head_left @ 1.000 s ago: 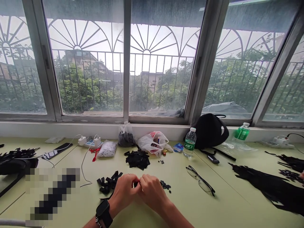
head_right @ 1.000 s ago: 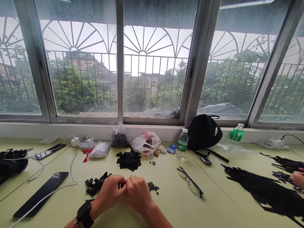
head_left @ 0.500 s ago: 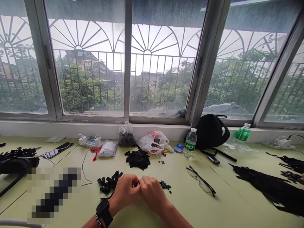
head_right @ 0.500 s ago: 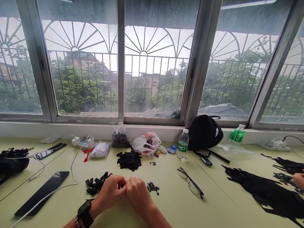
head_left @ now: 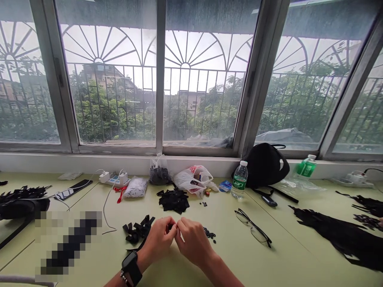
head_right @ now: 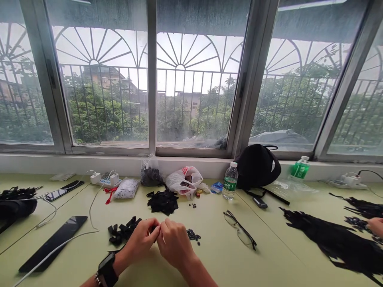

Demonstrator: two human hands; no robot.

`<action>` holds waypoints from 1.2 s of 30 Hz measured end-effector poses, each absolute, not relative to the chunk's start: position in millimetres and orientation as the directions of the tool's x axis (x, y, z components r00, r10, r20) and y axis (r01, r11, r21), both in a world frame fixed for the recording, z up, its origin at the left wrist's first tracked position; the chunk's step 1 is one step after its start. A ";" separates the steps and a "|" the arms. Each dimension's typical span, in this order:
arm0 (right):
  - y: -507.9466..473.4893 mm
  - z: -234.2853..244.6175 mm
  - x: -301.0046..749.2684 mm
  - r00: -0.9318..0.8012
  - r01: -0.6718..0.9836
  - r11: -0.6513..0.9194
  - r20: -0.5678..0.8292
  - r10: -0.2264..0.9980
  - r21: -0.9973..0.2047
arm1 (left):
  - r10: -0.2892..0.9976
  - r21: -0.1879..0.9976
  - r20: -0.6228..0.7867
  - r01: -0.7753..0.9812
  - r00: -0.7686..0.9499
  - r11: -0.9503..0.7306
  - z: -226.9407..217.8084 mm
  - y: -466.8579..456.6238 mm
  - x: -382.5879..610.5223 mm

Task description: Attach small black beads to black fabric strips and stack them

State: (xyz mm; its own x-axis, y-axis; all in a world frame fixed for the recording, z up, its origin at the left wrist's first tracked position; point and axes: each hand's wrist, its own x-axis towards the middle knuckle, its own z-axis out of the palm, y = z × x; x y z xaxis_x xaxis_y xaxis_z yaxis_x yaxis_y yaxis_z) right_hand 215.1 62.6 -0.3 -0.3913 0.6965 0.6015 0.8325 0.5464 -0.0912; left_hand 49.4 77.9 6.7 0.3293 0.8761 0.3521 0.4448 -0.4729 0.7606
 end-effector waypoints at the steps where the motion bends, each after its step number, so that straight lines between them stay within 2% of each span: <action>1: 62.8 1.8 215.7 -0.374 0.833 0.542 0.611 0.697 -0.108 | 0.879 0.765 0.358 0.441 0.316 -0.470 6.1 78.4 49.4; 7: 64.5 9.2 221.0 -0.179 0.834 0.473 0.671 0.720 -0.285 | 0.915 0.802 0.370 0.443 0.161 -0.402 2.3 84.7 48.4; 15: 65.8 1.7 215.3 -0.108 0.778 0.445 0.603 0.791 -0.444 | 0.928 0.905 0.328 0.224 0.176 -0.362 11.9 85.1 50.6; 29: 62.0 8.0 211.5 -0.162 0.677 0.534 0.605 0.779 -0.506 | 0.940 0.932 0.296 0.164 0.171 -0.324 12.0 86.3 50.7; 36: 64.1 3.2 213.7 -0.196 0.704 0.555 0.630 0.752 -0.443 | 0.935 0.924 0.286 0.197 0.211 -0.327 14.0 84.4 51.1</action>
State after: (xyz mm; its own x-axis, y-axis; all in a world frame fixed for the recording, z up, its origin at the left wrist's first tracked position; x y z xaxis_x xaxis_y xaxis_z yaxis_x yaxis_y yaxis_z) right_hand 213.7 64.1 3.2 -0.1965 0.7517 0.6296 0.7044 0.5549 -0.4427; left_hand 51.1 84.4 14.0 0.2107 0.9348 0.2860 0.1967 -0.3271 0.9243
